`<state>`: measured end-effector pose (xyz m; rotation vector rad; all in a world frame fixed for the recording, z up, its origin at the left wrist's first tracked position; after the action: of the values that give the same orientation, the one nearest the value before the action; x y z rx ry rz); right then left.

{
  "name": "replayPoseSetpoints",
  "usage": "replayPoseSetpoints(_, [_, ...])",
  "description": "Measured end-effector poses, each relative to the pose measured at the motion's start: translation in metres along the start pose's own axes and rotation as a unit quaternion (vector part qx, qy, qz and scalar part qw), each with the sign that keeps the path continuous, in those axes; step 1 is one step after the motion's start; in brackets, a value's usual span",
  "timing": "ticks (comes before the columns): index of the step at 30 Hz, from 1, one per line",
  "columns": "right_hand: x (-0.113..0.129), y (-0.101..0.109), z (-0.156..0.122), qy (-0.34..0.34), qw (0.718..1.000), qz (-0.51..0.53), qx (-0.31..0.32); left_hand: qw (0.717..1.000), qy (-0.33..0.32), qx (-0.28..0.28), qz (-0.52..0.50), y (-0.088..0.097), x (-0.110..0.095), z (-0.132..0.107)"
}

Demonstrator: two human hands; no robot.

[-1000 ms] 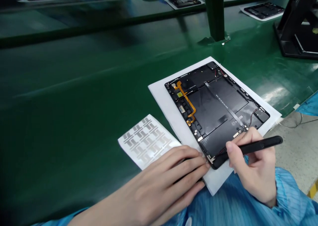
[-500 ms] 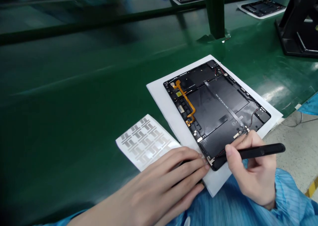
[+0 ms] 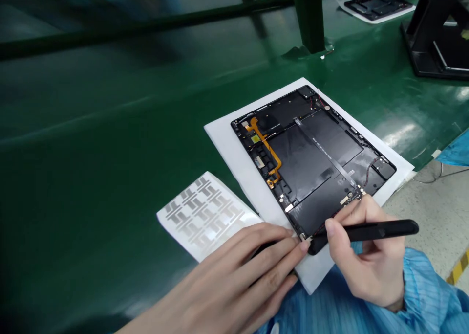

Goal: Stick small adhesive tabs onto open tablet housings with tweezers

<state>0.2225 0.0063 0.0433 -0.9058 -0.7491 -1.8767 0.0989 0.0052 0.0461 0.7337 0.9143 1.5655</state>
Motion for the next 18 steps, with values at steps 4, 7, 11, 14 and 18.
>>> replayPoseSetpoints(4, [0.0,0.0,-0.002,-0.013,1.0,-0.017,0.008,0.999,-0.008,0.033,0.016,-0.007,-0.003,-0.005])
replayPoseSetpoints(7, [-0.002,0.003,-0.001,-0.035,0.999,-0.033,-0.004,0.999,-0.011,0.033,0.02,-0.008,-0.004,-0.008])
replayPoseSetpoints(11, [-0.009,0.001,0.001,-0.073,0.997,0.015,0.004,0.998,-0.01,0.053,0.03,-0.011,-0.004,-0.008])
replayPoseSetpoints(14, [-0.013,-0.007,-0.001,-0.093,0.994,0.045,0.03,0.998,-0.014,0.055,0.035,-0.01,-0.006,-0.008])
replayPoseSetpoints(18, [-0.014,-0.008,-0.001,-0.1,0.994,0.032,0.027,0.997,-0.011,0.056,0.045,-0.009,-0.007,-0.008])
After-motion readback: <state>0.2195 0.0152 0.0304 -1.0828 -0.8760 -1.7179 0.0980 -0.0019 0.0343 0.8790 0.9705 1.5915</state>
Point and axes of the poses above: each hand's wrist, its own z-axis towards the middle knuckle, its own y-axis out of the back of the hand, x = y × z, the point moved 10 cm from there along z, towards the middle knuckle, and after that the axes turned 2 degrees about z, right-handed, at the moved point
